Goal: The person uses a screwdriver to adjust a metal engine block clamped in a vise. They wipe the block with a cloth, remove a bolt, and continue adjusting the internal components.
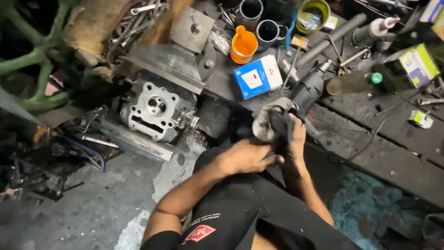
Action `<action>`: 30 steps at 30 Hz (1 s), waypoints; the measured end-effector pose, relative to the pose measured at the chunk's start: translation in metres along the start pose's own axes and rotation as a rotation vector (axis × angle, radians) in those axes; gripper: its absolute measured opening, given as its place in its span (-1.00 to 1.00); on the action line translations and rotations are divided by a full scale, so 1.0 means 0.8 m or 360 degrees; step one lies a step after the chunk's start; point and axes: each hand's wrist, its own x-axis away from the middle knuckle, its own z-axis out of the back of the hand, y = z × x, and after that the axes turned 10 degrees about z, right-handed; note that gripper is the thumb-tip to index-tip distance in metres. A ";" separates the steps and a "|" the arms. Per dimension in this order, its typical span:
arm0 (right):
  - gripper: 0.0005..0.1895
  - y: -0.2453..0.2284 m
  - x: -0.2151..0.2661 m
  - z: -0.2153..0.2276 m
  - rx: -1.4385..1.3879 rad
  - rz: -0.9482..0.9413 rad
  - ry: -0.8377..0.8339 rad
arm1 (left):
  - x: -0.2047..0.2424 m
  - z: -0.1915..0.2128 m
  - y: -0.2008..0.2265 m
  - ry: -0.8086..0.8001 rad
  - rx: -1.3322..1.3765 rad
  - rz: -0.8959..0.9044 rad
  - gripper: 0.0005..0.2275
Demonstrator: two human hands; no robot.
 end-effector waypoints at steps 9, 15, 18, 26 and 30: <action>-0.55 -0.093 -0.005 0.012 -0.0578 -0.0270 -0.0704 | 0.023 0.036 0.012 0.1403 -0.0142 -0.0601 -0.60; -0.63 -0.071 0.015 -0.036 -0.0498 -0.0384 -0.0328 | -0.023 0.005 0.014 0.1450 -0.0153 -0.0174 -0.87; -0.65 -0.052 0.012 -0.029 -0.0534 -0.0270 -0.0327 | -0.020 -0.006 0.003 0.1600 -0.0056 -0.0299 -0.79; -0.76 -0.120 -0.055 0.067 0.0353 0.0811 0.0320 | 0.011 0.017 0.006 0.1500 0.0226 -0.0524 -0.88; -0.73 -0.188 -0.084 0.139 0.0504 0.0934 0.0522 | 0.042 0.021 -0.022 0.0960 0.0722 -0.0176 -0.85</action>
